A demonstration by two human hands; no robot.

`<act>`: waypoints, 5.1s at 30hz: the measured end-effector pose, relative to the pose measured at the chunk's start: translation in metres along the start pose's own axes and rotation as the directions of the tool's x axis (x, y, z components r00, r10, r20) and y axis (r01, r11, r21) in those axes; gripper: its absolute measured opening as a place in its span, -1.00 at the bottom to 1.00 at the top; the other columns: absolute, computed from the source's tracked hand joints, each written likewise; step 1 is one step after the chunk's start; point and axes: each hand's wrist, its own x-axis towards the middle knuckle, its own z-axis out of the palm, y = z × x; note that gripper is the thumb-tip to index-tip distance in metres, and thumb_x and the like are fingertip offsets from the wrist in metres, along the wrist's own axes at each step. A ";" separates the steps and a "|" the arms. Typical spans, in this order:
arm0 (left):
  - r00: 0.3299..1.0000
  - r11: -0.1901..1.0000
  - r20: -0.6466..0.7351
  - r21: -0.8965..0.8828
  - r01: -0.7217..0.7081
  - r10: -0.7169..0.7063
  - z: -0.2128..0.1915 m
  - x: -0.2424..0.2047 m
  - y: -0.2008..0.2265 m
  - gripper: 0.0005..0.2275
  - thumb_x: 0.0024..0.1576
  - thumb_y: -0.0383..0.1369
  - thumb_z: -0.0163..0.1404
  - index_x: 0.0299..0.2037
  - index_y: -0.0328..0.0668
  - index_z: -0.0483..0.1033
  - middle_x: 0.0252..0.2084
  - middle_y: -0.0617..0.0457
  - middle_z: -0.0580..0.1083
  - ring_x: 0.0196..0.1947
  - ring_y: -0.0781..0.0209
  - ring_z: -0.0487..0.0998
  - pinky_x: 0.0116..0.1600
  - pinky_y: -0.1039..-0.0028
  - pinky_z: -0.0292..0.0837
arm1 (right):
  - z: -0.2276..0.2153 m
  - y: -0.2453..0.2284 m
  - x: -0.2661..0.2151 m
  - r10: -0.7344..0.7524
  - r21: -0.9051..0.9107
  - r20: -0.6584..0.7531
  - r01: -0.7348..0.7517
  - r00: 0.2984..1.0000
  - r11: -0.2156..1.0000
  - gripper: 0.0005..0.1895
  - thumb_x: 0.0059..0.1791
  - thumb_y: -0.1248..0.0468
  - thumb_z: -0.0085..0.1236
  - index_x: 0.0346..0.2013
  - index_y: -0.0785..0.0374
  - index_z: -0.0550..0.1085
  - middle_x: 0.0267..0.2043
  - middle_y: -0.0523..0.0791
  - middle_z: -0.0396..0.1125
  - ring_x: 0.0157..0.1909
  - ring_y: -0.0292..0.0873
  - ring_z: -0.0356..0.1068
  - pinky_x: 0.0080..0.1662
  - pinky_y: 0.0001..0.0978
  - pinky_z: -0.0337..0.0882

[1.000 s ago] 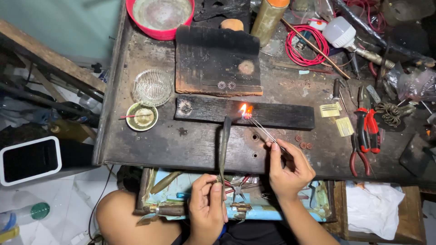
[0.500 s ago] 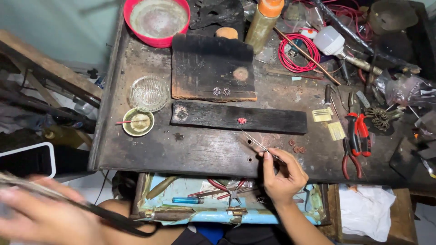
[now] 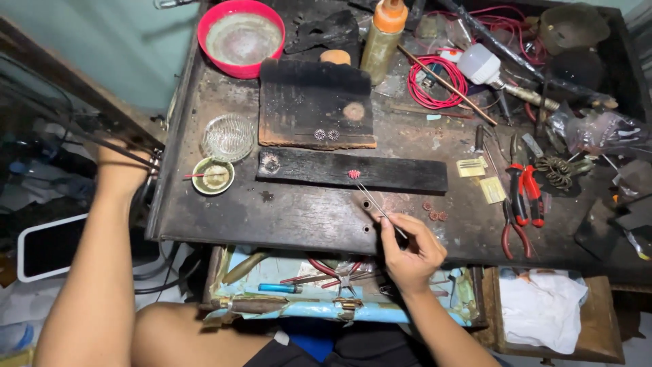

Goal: Soldering small jewelry components on a charcoal block using a gas torch and tweezers at a workbench.

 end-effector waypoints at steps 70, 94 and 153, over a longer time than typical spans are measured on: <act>0.884 0.881 0.014 -0.095 -0.464 0.467 0.123 -0.131 0.256 -0.90 0.09 -0.59 -0.03 -0.26 -0.32 0.54 -0.28 -0.07 0.39 -0.33 0.04 0.39 -0.16 0.31 0.36 | -0.007 -0.039 0.003 -0.494 0.487 0.477 0.249 0.727 0.837 -0.89 -0.21 0.48 0.22 -0.40 0.41 0.57 -0.60 -0.15 0.36 -0.67 -0.25 0.16 -0.54 -0.49 0.20; 0.970 0.842 -0.005 -0.496 -0.212 0.241 0.158 -0.226 0.301 -0.91 0.08 -0.62 0.06 -0.32 -0.42 0.37 -0.42 -0.05 0.46 -0.61 0.31 0.53 -0.53 0.59 0.61 | -0.025 -0.063 0.030 0.118 0.090 0.387 -0.164 0.914 0.982 -0.71 -0.12 0.51 0.07 -0.11 0.47 0.55 -0.05 0.04 0.53 -0.07 -0.07 0.54 -0.01 -0.39 0.55; 0.991 0.355 -0.042 -0.935 0.005 -0.126 0.207 -0.257 0.346 -0.88 0.05 -0.72 0.12 -0.43 -0.44 0.45 -0.30 -0.08 0.56 -0.34 0.27 0.48 -0.15 0.52 0.47 | -0.061 -0.084 0.115 0.114 -0.054 0.535 -0.101 0.837 0.993 -0.85 -0.22 0.50 0.22 -0.37 0.37 0.62 -0.31 -0.11 0.58 -0.41 -0.29 0.51 -0.31 -0.59 0.47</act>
